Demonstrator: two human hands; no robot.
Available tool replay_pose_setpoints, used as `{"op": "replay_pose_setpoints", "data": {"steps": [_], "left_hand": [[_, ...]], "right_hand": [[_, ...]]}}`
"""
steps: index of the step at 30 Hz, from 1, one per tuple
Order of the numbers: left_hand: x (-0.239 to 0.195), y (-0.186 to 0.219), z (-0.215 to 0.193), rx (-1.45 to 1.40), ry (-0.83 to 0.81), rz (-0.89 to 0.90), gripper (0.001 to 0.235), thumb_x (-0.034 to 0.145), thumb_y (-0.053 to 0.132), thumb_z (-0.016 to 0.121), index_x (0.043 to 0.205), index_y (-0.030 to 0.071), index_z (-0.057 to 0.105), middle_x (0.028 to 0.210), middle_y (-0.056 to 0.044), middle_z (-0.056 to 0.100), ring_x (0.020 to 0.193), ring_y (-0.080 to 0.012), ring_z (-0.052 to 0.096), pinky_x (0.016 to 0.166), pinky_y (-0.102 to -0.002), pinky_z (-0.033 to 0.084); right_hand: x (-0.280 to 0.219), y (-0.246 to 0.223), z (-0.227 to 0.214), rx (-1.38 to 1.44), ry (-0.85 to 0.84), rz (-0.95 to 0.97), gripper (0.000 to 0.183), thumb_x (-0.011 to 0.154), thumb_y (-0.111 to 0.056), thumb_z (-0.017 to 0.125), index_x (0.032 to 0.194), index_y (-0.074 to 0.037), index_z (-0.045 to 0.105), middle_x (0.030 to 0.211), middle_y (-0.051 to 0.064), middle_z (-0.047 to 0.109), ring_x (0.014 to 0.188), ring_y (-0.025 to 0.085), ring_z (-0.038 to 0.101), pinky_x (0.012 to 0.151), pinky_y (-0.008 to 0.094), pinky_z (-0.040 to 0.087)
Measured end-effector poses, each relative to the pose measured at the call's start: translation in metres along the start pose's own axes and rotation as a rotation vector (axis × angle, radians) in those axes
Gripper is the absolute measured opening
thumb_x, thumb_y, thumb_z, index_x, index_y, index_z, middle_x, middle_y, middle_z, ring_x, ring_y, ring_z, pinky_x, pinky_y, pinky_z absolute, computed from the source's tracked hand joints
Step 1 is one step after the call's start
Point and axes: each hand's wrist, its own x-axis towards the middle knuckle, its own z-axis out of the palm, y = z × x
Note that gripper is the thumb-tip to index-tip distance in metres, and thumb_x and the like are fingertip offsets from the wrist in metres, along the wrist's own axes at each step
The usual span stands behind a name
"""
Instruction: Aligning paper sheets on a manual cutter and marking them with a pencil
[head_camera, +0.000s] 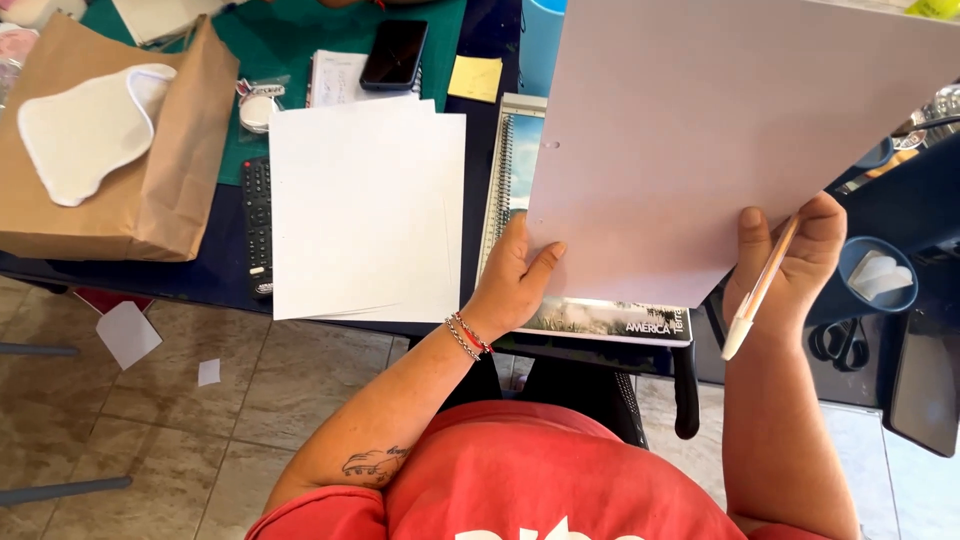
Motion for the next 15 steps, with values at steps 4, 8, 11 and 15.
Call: {"op": "replay_pose_setpoints", "data": {"steps": [4, 8, 11, 15], "left_hand": [[-0.003, -0.009, -0.001, 0.082, 0.023, -0.053, 0.025, 0.102, 0.022, 0.057, 0.118, 0.006, 0.048, 0.112, -0.008, 0.064, 0.100, -0.0187, 0.062, 0.089, -0.034, 0.053], [-0.012, 0.026, -0.007, 0.114, -0.073, -0.023, 0.054, 0.102, 0.015, 0.053, 0.148, -0.002, 0.030, 0.137, -0.021, 0.060, 0.123, -0.0306, 0.065, 0.107, -0.041, 0.055], [-0.036, 0.018, -0.010, 0.232, -0.091, 0.090, 0.078, 0.108, 0.007, 0.047, 0.164, 0.016, -0.007, 0.174, -0.020, -0.001, 0.151, -0.0458, 0.040, 0.130, -0.051, 0.024], [-0.068, 0.002, -0.013, 0.475, -0.192, 0.216, 0.058, 0.106, 0.006, 0.052, 0.160, 0.012, 0.030, 0.108, -0.011, 0.051, 0.064, -0.0177, 0.043, 0.059, -0.037, 0.045]], "right_hand": [[0.003, 0.000, 0.003, 0.076, 0.007, 0.094, 0.044, 0.101, -0.025, 0.076, 0.132, -0.015, 0.045, 0.133, 0.004, 0.059, 0.121, 0.014, 0.058, 0.114, 0.031, 0.047], [0.012, -0.005, 0.001, 0.073, -0.025, 0.089, 0.043, 0.103, -0.022, 0.072, 0.134, -0.011, 0.043, 0.139, 0.010, 0.058, 0.129, 0.019, 0.058, 0.118, 0.035, 0.045], [0.014, 0.000, -0.007, 0.095, -0.003, 0.196, 0.041, 0.101, -0.018, 0.072, 0.133, -0.013, 0.046, 0.138, 0.008, 0.062, 0.127, 0.017, 0.062, 0.119, 0.033, 0.049], [0.008, 0.020, -0.008, 0.041, 0.043, 0.388, 0.039, 0.095, -0.017, 0.073, 0.128, -0.013, 0.053, 0.125, 0.004, 0.069, 0.113, 0.014, 0.067, 0.107, 0.030, 0.054]]}}
